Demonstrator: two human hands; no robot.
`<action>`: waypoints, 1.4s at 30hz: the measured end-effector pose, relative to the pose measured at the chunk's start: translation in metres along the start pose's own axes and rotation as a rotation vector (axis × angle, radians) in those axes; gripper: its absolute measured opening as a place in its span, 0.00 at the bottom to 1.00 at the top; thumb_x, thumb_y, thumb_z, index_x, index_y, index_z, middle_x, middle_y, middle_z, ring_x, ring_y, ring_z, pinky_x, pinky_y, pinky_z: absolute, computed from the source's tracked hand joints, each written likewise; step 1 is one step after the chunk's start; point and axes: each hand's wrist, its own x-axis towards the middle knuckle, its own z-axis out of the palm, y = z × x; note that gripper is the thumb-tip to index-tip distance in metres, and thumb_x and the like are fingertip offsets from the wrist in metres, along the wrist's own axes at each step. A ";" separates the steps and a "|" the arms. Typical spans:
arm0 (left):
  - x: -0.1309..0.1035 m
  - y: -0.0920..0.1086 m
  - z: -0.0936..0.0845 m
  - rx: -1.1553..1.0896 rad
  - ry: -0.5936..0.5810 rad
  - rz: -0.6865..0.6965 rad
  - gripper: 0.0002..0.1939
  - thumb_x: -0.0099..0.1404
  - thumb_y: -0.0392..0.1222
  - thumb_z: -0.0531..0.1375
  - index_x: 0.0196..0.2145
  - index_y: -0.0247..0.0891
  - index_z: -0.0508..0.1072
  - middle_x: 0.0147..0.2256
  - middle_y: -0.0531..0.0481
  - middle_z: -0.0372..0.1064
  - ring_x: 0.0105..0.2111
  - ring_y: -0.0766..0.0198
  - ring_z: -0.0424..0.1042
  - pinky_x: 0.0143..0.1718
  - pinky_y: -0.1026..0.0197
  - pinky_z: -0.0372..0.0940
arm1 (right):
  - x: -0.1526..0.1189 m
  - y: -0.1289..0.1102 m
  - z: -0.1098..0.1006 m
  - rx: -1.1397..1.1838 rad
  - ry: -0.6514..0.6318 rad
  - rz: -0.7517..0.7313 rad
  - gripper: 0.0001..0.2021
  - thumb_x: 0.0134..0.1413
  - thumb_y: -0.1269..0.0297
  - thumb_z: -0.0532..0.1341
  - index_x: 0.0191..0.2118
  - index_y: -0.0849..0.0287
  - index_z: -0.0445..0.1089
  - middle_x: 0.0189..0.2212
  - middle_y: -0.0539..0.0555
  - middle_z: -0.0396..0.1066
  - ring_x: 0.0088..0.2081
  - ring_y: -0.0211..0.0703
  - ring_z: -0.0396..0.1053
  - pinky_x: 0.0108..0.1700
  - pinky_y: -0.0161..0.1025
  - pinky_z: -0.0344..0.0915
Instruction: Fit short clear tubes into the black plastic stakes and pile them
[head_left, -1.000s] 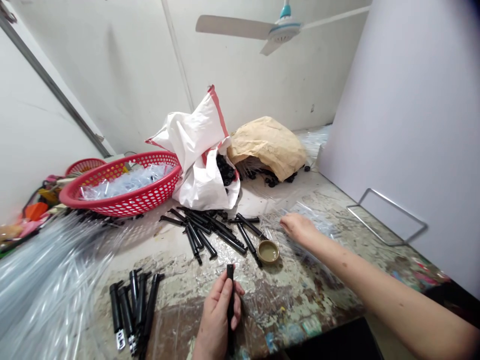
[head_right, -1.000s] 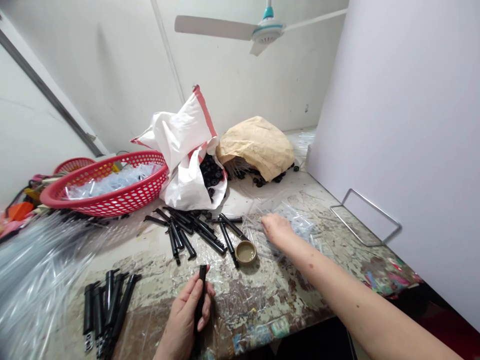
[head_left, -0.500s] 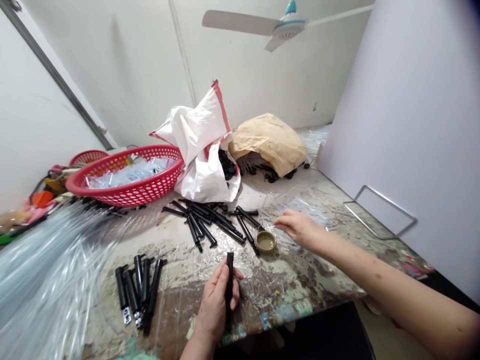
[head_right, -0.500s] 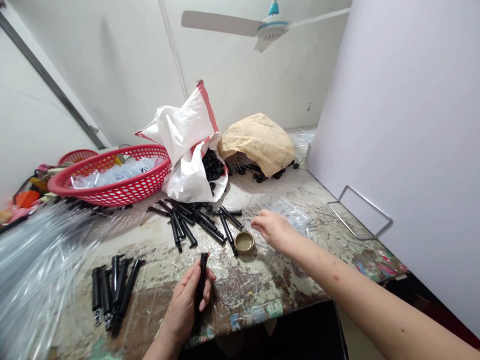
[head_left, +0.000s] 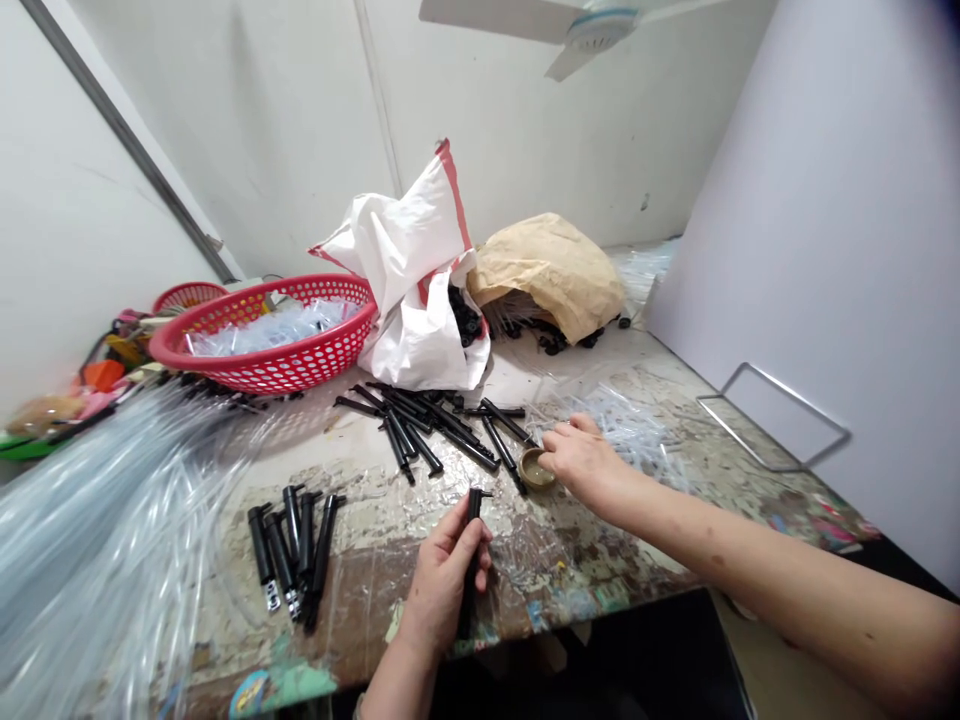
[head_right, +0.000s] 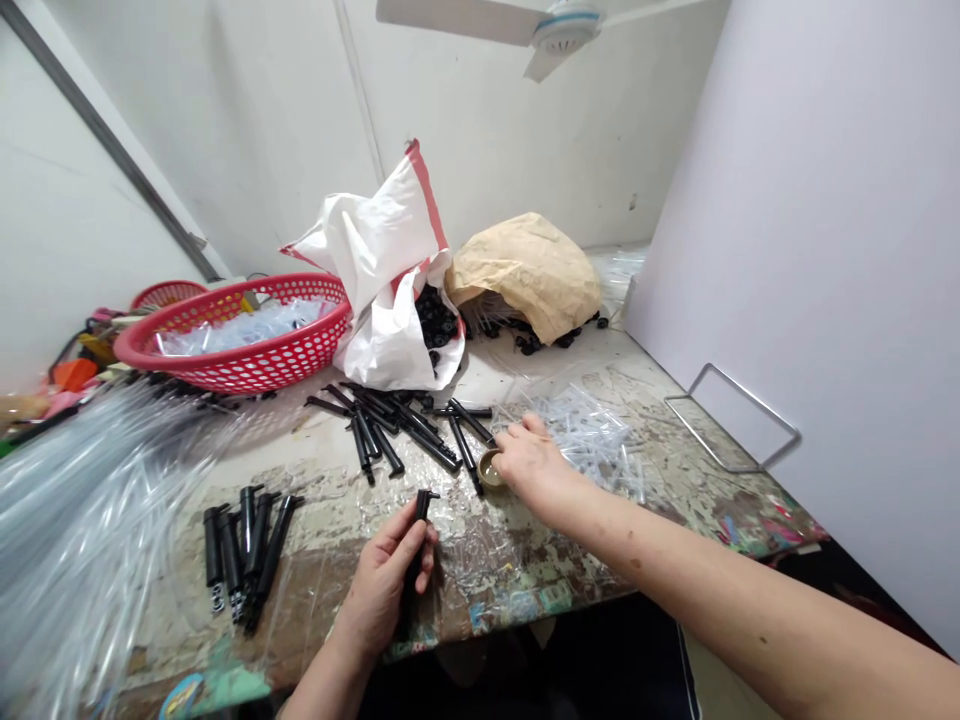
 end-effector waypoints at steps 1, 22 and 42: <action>0.000 0.000 0.000 -0.001 -0.004 -0.002 0.24 0.59 0.46 0.60 0.52 0.37 0.66 0.28 0.53 0.65 0.18 0.75 0.60 0.16 0.72 0.54 | -0.001 -0.001 -0.002 0.033 0.015 0.032 0.06 0.48 0.74 0.63 0.23 0.59 0.70 0.26 0.52 0.67 0.33 0.41 0.60 0.42 0.43 0.46; -0.002 0.005 0.000 -0.086 0.027 0.034 0.18 0.60 0.45 0.59 0.47 0.38 0.69 0.28 0.54 0.64 0.17 0.77 0.59 0.15 0.73 0.52 | -0.004 -0.059 -0.004 0.847 0.192 0.197 0.08 0.57 0.66 0.53 0.36 0.58 0.70 0.31 0.52 0.69 0.33 0.39 0.67 0.38 0.37 0.62; -0.001 0.005 0.002 -0.072 -0.119 -0.060 0.20 0.60 0.49 0.58 0.47 0.36 0.65 0.25 0.57 0.55 0.16 0.77 0.49 0.14 0.71 0.43 | 0.000 -0.070 0.005 0.672 0.035 0.099 0.13 0.59 0.67 0.47 0.29 0.59 0.66 0.25 0.53 0.67 0.29 0.40 0.64 0.34 0.36 0.60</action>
